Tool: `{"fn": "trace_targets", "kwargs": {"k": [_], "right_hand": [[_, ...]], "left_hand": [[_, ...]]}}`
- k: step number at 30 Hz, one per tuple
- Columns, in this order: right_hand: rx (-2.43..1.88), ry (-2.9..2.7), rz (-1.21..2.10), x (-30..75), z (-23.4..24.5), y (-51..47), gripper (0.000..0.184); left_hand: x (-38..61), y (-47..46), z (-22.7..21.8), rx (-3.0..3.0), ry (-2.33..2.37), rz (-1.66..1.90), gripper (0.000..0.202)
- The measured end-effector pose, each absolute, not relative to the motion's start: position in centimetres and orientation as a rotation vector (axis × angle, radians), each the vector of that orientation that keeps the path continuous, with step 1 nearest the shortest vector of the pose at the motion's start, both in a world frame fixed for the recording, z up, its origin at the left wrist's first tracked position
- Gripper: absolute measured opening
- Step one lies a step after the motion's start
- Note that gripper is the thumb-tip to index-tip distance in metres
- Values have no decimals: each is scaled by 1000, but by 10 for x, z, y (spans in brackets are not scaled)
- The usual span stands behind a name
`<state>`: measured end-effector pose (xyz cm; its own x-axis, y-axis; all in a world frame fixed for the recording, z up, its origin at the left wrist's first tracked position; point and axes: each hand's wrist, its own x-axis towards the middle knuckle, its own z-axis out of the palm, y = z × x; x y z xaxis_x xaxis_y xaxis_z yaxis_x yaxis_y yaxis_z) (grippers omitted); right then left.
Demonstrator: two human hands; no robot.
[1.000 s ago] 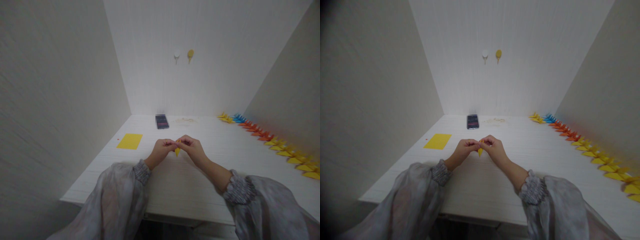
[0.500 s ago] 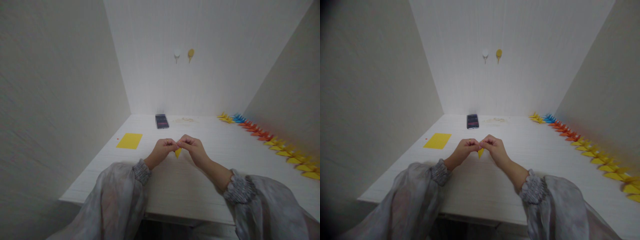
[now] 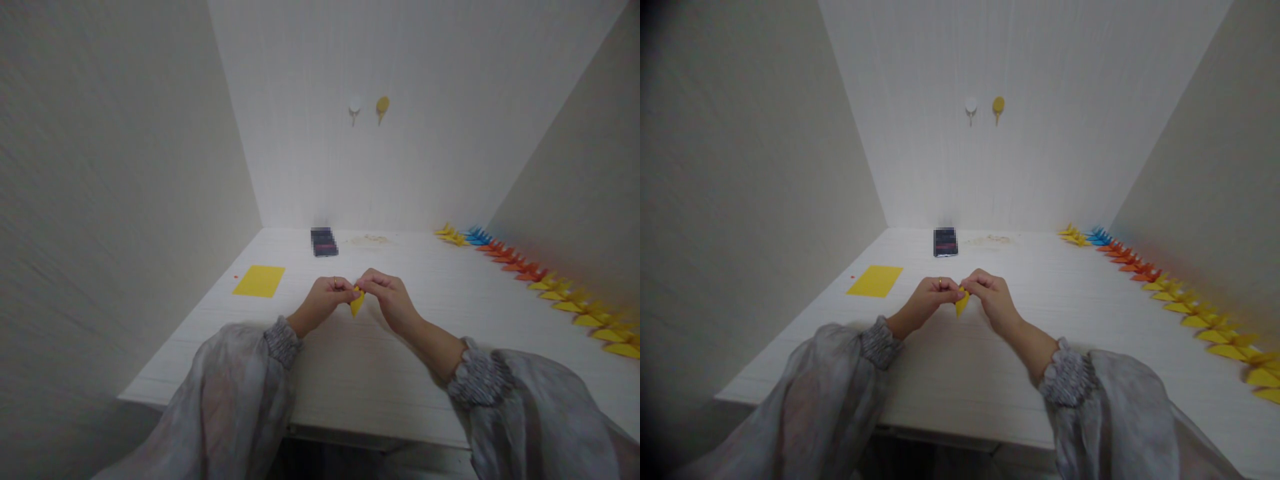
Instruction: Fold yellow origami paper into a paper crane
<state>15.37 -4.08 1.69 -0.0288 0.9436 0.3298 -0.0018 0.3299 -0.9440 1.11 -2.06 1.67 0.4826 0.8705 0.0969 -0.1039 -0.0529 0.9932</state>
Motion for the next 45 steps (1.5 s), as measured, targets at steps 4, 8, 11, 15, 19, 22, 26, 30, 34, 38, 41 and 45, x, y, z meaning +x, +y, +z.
{"fn": "trace_targets", "kwargs": {"k": [4,8,11,15,19,22,26,30,34,38,41,45], "right_hand": [[-988,-1368,1020,153,19,-40,29],[-1057,-1399,1017,151,19,-41,29],[-1108,-1423,1019,151,16,-39,21],[-1108,-1433,968,154,12,-36,18],[-1064,-1414,950,155,12,-37,14],[-1047,-1421,928,155,12,-40,14],[-1039,-1472,883,155,10,-40,14],[-1080,-1499,832,155,11,-39,15],[-1129,-1502,780,154,14,-39,14],[-1157,-1528,642,153,14,-40,14],[-1214,-1518,540,153,16,-42,15],[-1225,-1576,428,151,18,-44,17]], "left_hand": [[11,-20,13,1392,710,910,18],[11,-19,14,1384,745,994,20],[11,-18,16,1359,801,1103,20],[11,-17,16,1308,785,1132,22],[11,-17,15,1255,736,1125,27],[11,-18,15,1206,709,1127,26],[10,-19,18,1163,711,1132,24],[8,-18,19,1149,750,1125,25],[8,-17,17,1156,759,1118,26],[9,-15,14,1203,738,1107,27],[10,-14,13,1257,786,1195,27],[12,-15,15,1301,831,1221,24]]}}
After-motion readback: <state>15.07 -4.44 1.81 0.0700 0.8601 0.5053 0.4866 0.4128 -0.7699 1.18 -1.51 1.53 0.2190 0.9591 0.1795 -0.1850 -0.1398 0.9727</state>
